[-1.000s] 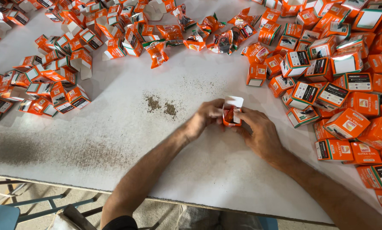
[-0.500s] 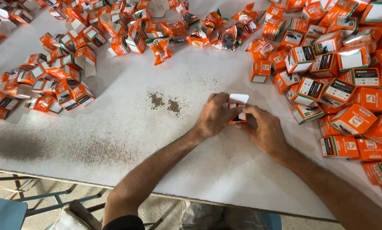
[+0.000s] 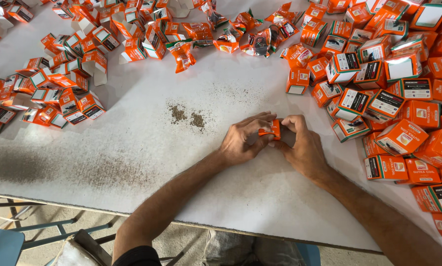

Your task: The person picks up small orange plastic packets from a pile on the table, places them into an open cardboard box, folds the box flaps closed, and sets the filled box onto a large pile of finished boxes, repeating the cycle.

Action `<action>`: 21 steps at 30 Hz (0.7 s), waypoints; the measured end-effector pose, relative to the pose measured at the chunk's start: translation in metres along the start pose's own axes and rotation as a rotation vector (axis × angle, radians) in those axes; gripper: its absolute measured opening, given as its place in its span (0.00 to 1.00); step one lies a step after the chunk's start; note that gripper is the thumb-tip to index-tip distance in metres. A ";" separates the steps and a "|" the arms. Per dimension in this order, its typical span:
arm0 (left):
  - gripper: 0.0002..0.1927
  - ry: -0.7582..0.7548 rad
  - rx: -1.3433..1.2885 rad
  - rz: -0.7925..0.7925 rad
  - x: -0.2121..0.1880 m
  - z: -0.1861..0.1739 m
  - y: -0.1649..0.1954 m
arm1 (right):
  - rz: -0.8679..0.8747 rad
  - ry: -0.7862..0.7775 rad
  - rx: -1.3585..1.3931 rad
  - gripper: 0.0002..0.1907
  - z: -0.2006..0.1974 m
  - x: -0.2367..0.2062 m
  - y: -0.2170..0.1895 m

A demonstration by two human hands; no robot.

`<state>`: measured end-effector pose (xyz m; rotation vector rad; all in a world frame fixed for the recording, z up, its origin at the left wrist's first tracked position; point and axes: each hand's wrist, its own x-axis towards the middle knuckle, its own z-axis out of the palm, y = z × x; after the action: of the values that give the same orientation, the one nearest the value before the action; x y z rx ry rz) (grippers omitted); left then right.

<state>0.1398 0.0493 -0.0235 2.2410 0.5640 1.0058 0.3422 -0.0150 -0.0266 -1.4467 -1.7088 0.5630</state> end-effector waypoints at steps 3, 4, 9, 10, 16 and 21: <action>0.13 -0.001 -0.024 0.005 -0.001 0.001 -0.004 | -0.048 0.010 -0.010 0.29 -0.001 0.000 -0.001; 0.12 -0.002 -0.011 0.031 -0.001 0.001 -0.005 | -0.066 0.015 -0.020 0.29 -0.001 -0.001 -0.001; 0.09 -0.024 0.292 0.297 -0.004 -0.001 -0.006 | -0.099 0.047 -0.124 0.30 0.000 -0.003 -0.003; 0.08 -0.032 0.368 0.312 -0.005 -0.001 -0.007 | -0.107 0.041 -0.145 0.31 0.001 -0.002 -0.005; 0.23 -0.081 0.350 0.250 -0.027 -0.027 -0.026 | -0.408 0.043 -0.202 0.24 -0.013 0.007 -0.017; 0.33 0.384 0.954 -0.190 -0.077 -0.181 -0.083 | -0.362 0.331 -0.420 0.17 -0.064 0.020 -0.016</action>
<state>-0.0585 0.1275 -0.0247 2.6802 1.6782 1.2294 0.3835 -0.0099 0.0281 -1.3633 -1.8193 -0.2351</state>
